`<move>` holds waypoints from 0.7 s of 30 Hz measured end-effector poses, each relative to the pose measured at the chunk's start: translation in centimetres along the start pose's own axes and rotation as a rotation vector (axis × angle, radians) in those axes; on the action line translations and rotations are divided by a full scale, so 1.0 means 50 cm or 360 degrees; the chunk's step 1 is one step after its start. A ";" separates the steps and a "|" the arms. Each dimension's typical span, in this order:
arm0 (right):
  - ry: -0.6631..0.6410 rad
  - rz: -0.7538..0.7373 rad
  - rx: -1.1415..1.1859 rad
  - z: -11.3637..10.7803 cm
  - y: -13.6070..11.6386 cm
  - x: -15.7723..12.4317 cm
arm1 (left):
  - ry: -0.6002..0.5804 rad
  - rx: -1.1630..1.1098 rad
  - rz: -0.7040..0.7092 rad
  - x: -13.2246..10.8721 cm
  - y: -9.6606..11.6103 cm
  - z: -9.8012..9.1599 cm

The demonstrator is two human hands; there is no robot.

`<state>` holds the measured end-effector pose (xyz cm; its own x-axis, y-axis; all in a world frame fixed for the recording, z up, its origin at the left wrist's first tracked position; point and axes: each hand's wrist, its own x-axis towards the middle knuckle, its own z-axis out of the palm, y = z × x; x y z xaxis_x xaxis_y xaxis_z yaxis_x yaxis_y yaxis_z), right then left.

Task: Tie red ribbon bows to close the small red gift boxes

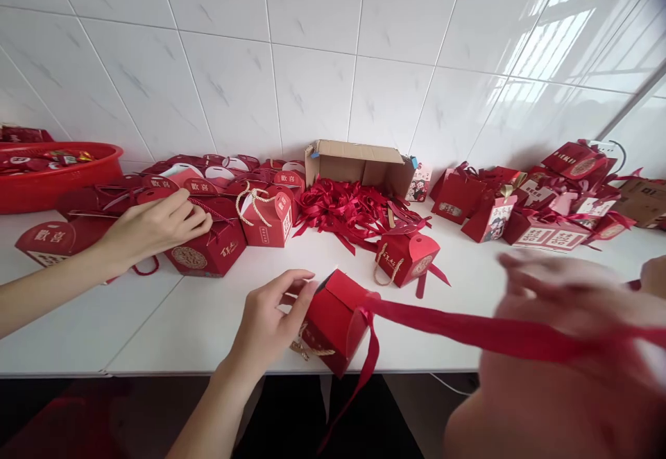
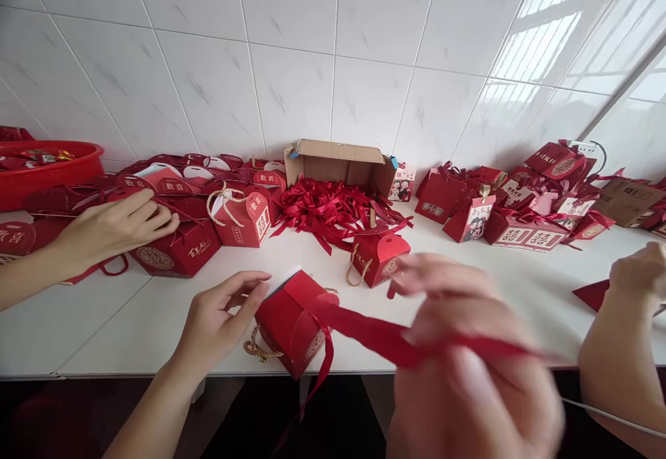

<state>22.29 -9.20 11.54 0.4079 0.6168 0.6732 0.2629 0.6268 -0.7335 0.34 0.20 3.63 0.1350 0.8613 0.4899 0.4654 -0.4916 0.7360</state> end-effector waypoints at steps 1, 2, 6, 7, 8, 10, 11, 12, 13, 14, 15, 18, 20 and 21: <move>-0.0073 0.0036 0.0041 0.014 0.007 0.005 | 0.0045 -0.0053 -0.0062 0.000 0.002 0.002; -0.0221 0.0094 0.0054 0.033 0.020 0.010 | 0.0079 -0.0099 -0.0115 -0.001 0.005 0.004; -0.1058 0.0453 -0.0347 0.111 0.093 0.024 | 0.0151 -0.0175 -0.0214 -0.007 0.015 0.004; -0.1152 0.0464 -0.0441 0.124 0.109 0.023 | 0.0161 -0.0177 -0.0225 -0.009 0.016 0.004; -0.1218 0.0461 -0.0512 0.134 0.120 0.022 | 0.0162 -0.0181 -0.0231 -0.012 0.016 0.004; -0.1273 0.0437 -0.0591 0.144 0.133 0.017 | 0.0155 -0.0193 -0.0229 -0.018 0.016 0.005; -0.1290 0.0435 -0.0614 0.146 0.136 0.015 | 0.0153 -0.0197 -0.0220 -0.021 0.014 0.005; -0.1299 0.0440 -0.0637 0.146 0.137 0.013 | 0.0151 -0.0199 -0.0210 -0.023 0.013 0.005; -0.1302 0.0448 -0.0664 0.146 0.137 0.012 | 0.0155 -0.0202 -0.0201 -0.024 0.012 0.006; -0.1299 0.0457 -0.0694 0.146 0.137 0.012 | 0.0160 -0.0205 -0.0194 -0.025 0.011 0.007; -0.1296 0.0467 -0.0718 0.146 0.137 0.013 | 0.0165 -0.0212 -0.0190 -0.025 0.010 0.008; -0.1319 0.0498 -0.0731 0.148 0.138 0.015 | 0.0159 -0.0229 -0.0183 -0.025 0.011 0.010; -0.1349 0.0509 -0.0715 0.152 0.138 0.016 | 0.0144 -0.0239 -0.0172 -0.027 0.013 0.010; -0.1359 0.0507 -0.0708 0.153 0.137 0.017 | 0.0131 -0.0251 -0.0168 -0.029 0.015 0.010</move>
<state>17.73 -0.75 7.79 -0.1999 0.9676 0.1540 0.6239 0.2469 -0.7415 0.92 -1.34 3.23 0.0176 0.8988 0.4380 0.3295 -0.4188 0.8462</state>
